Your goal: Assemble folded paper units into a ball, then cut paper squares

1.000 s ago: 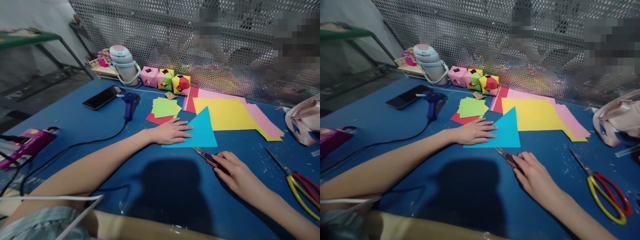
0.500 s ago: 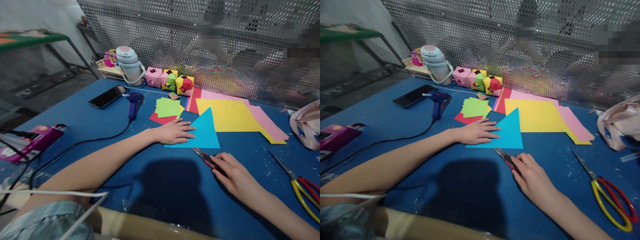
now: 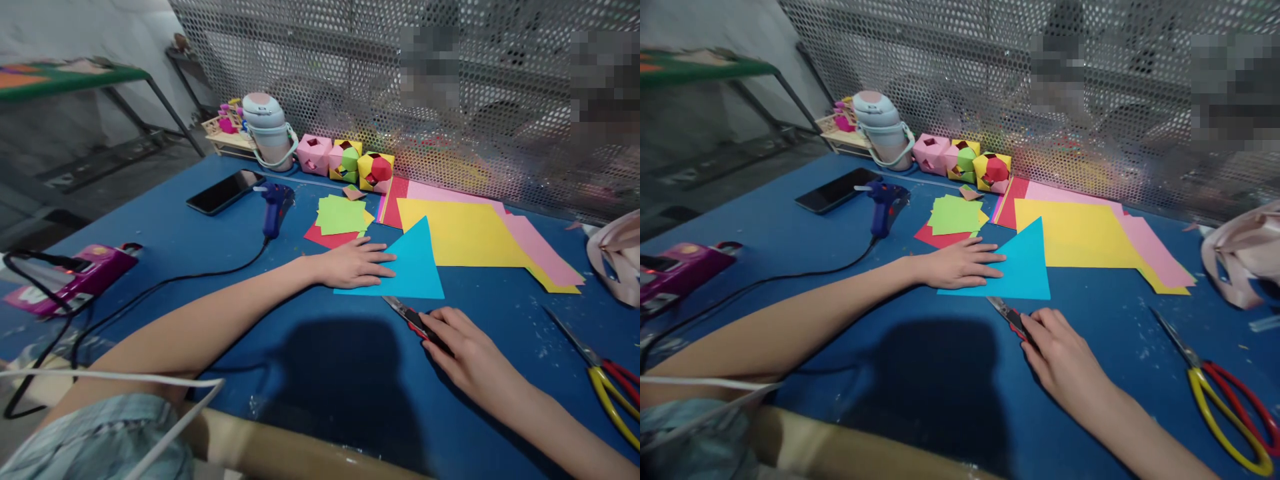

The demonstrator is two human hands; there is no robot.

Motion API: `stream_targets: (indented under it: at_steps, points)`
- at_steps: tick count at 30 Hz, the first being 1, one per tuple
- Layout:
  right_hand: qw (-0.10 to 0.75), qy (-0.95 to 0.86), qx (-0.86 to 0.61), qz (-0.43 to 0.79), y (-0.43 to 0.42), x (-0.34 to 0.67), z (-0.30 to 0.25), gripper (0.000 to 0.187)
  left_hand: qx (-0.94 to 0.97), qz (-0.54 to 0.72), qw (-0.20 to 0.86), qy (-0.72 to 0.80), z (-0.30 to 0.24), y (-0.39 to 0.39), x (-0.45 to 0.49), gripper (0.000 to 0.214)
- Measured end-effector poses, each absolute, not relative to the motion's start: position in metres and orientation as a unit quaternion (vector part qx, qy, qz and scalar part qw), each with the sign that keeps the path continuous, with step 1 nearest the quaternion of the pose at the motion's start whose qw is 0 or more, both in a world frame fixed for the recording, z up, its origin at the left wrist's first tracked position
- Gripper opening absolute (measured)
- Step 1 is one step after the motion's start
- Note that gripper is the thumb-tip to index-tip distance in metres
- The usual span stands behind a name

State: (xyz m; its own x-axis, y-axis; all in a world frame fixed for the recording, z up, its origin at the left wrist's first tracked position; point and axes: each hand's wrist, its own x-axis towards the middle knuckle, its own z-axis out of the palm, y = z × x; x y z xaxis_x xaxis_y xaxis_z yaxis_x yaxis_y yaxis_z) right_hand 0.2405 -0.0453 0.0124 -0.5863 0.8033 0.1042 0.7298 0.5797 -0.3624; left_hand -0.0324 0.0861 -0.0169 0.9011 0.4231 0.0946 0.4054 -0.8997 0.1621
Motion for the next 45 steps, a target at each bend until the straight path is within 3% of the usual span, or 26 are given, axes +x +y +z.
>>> stream_targets:
  at_steps: [45]
  points:
    - [0.082, -0.898, -0.403, 0.154, -0.040, 0.217, 0.013, 0.033, 0.973, 0.069, 0.064, 0.210, -0.019, 0.087, -0.031, 0.039]
